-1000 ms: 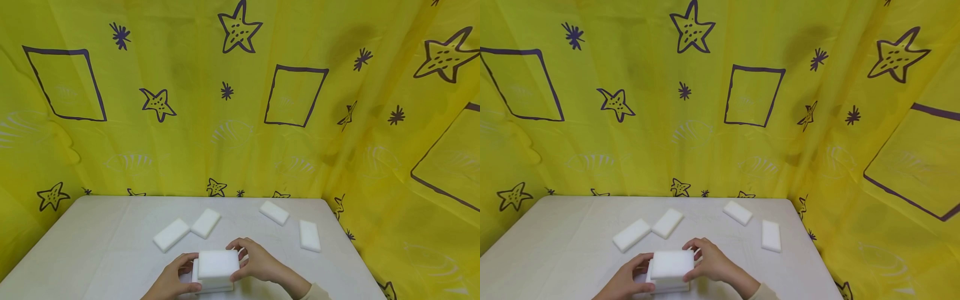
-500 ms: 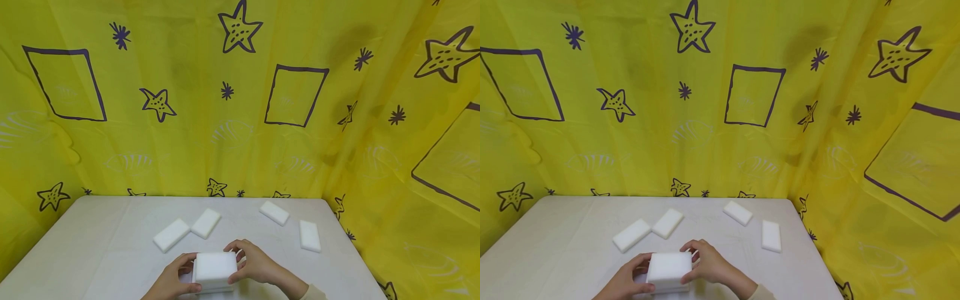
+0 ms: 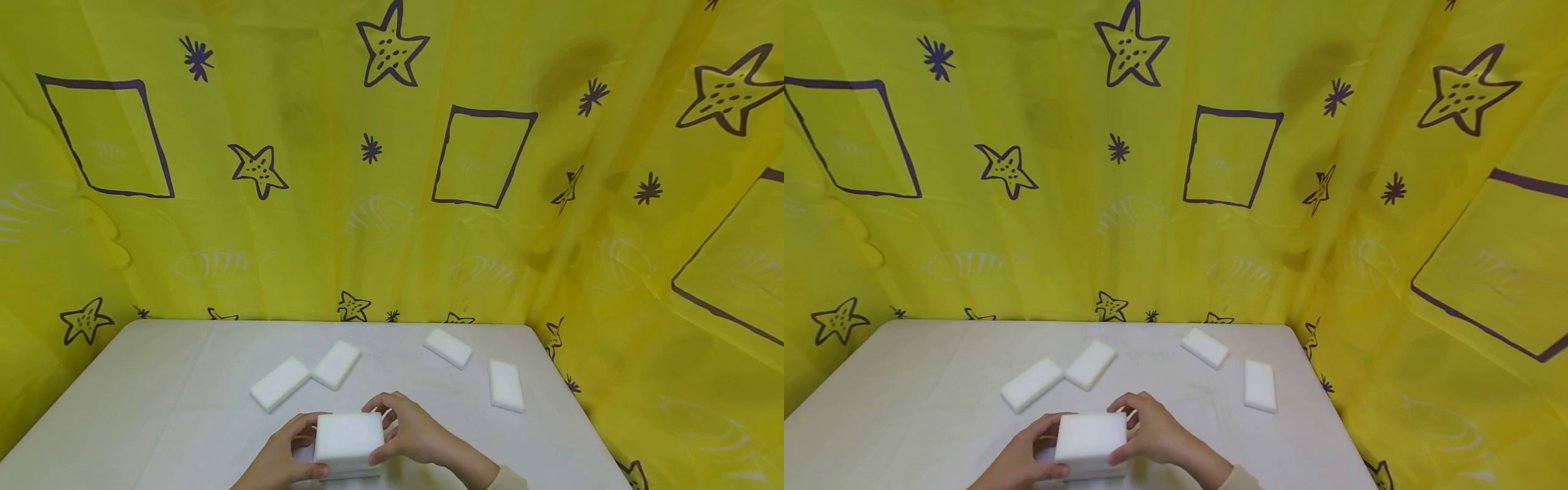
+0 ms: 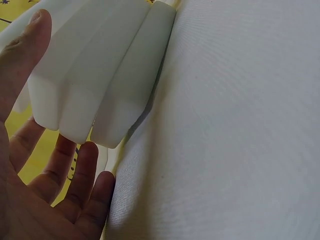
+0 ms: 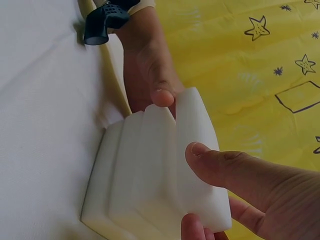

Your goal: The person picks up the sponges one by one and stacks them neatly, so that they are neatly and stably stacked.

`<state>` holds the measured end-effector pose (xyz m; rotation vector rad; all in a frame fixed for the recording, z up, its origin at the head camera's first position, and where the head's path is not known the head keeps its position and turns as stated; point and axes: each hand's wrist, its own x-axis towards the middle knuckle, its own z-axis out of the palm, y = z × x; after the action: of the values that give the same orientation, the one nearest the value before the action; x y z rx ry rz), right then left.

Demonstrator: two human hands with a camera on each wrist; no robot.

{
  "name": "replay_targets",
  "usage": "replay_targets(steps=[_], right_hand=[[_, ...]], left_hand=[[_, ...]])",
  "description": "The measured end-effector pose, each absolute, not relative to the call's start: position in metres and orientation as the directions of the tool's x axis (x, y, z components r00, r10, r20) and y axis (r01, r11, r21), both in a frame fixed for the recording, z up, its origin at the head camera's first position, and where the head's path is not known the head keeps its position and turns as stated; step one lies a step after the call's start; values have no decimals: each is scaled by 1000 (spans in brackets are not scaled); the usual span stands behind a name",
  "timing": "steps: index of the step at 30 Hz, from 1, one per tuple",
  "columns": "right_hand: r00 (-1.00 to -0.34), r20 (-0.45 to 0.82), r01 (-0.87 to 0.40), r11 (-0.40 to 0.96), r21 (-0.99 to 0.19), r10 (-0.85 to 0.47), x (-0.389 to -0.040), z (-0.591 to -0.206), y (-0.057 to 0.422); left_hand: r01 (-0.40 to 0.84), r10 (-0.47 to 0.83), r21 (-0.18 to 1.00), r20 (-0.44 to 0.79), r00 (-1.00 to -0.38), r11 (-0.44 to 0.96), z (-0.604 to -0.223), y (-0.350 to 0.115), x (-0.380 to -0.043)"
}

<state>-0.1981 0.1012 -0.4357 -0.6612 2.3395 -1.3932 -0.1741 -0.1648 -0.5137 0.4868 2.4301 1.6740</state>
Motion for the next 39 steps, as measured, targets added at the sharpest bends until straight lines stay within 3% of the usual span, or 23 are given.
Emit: replay_targets(steps=[39], right_hand=[[-849, -64, -218, 458, -862, -525, -195, -439, 95]], left_hand=[[186, 341, 902, 46, -939, 390, -510, -164, -174]])
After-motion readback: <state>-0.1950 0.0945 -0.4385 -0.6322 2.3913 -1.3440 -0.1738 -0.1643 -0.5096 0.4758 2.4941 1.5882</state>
